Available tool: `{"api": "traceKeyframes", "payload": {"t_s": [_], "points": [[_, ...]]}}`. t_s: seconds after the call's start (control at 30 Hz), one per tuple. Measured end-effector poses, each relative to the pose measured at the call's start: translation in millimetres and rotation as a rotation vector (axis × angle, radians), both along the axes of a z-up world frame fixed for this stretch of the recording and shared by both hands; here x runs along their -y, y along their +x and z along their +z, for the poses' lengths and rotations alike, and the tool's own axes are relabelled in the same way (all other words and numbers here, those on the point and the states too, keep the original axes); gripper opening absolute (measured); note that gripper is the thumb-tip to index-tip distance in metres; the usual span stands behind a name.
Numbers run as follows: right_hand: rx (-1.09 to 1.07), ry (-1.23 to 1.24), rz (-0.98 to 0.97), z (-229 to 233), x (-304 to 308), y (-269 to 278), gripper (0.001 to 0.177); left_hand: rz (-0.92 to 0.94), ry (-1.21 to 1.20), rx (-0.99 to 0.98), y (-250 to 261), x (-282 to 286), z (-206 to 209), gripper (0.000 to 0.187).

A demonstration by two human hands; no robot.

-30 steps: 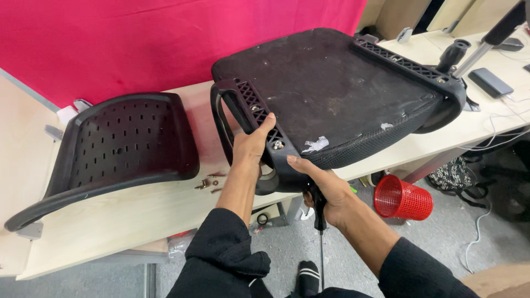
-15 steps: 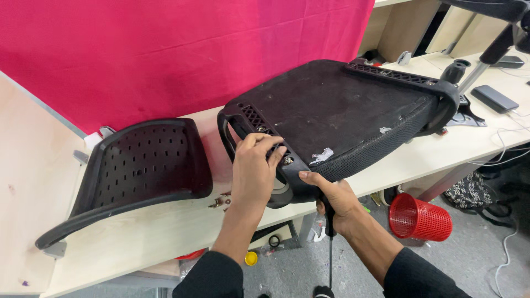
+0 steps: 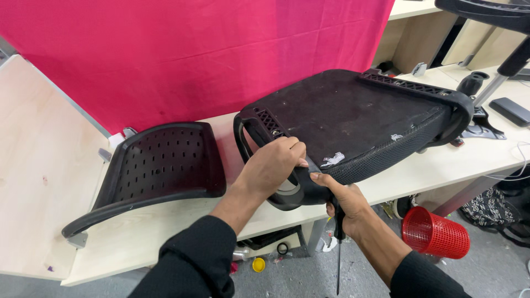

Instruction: The person uses a screwdriver to remove screws from a black plastic chair seat and detaches the seat from the frame. The person then removes additional screws from the frame and separates the components on the workbench.

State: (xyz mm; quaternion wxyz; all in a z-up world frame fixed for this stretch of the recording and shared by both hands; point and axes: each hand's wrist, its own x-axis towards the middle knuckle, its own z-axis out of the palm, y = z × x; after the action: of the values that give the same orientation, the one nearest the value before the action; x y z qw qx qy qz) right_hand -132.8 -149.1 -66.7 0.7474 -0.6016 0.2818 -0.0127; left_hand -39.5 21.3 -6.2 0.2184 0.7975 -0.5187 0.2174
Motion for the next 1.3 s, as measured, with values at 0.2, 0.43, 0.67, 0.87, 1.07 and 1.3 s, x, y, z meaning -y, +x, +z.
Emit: {"api": "traceKeyframes", "payload": {"t_s": [0.2,0.43,0.67,0.87,1.07,1.3], "points": [[0.001,-0.027,-0.004,11.2,-1.7,-0.7,0.049,-0.196,0.238,0.186,26.5,-4.0,5.0,0.02],[0.015,-0.051,-0.006,23.6,-3.7,-0.4,0.049,-0.34,0.492,0.171,56.4,2.1,22.1,0.028],[0.061,-0.028,0.021,20.5,7.1,10.3,0.052,0.273,-0.061,-0.458,20.1,-10.1,12.1,0.041],[0.005,-0.011,0.027,-11.4,3.4,0.0,0.05,0.634,-0.675,-1.017,-39.8,17.7,-35.4,0.045],[0.011,0.129,0.027,-37.2,-5.0,-13.0,0.04,0.65,-0.907,-1.442,-54.1,32.7,-72.7,0.063],[0.02,0.245,-0.011,-41.7,-6.5,-17.4,0.052,0.368,-1.071,-1.743,-26.1,35.3,-101.5,0.069]]}}
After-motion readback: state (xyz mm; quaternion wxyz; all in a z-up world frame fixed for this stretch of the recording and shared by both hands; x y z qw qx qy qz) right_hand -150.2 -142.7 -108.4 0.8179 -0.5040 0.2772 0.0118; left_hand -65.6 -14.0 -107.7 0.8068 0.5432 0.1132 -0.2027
